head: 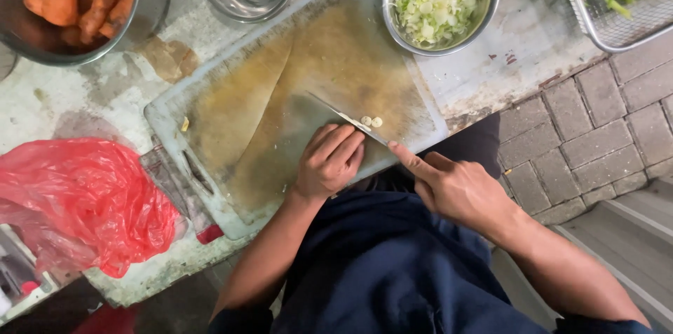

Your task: The person is slicing and mincing garlic cloves on a cutting board using a knife.

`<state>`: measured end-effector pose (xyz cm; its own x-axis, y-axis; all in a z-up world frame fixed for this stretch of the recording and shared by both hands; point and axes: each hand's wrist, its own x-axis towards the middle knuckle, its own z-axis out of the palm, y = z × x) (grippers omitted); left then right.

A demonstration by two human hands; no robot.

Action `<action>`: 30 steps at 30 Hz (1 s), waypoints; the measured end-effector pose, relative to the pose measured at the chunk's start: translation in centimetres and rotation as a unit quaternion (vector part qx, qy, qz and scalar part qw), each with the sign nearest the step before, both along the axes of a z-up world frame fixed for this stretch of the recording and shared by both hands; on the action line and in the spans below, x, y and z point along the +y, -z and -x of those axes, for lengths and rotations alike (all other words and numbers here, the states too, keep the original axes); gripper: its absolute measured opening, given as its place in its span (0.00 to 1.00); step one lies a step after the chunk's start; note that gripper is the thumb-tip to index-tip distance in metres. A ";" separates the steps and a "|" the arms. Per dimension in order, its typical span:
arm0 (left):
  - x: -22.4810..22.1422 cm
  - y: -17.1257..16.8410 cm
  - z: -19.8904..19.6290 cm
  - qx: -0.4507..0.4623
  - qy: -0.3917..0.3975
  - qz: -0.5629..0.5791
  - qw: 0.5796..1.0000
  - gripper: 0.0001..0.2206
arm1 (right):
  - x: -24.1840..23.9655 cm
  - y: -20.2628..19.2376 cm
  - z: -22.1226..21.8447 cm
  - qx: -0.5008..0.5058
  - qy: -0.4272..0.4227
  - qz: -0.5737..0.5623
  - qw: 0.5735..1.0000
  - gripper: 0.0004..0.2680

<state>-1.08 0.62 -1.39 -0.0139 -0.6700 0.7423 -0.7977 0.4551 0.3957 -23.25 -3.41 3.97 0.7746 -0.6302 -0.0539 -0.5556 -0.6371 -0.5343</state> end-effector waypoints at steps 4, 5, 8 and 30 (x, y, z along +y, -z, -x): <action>0.4 -0.8 -0.2 -0.013 -0.012 0.011 1.000 0.05 | -0.3 -0.9 0.5 -0.020 0.009 0.054 0.998 0.22; 0.4 -1.3 -0.3 -0.020 -0.019 0.000 1.000 0.05 | -0.4 -1.1 1.0 -0.003 0.018 0.081 0.997 0.22; 0.9 -2.6 -0.8 -0.039 -0.031 -0.021 0.999 0.06 | -0.5 -1.9 2.8 0.026 0.029 0.150 0.988 0.21; -14.7 -3.4 3.8 -0.165 0.063 -0.010 0.984 0.18 | -5.3 -4.9 6.3 0.046 0.184 0.378 0.906 0.12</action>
<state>-4.87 -14.05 1.99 -0.3357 -0.6622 0.6699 -0.8223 0.5529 0.1345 -29.59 -8.67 8.86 0.5190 -0.7284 0.4473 -0.8246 -0.5645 0.0374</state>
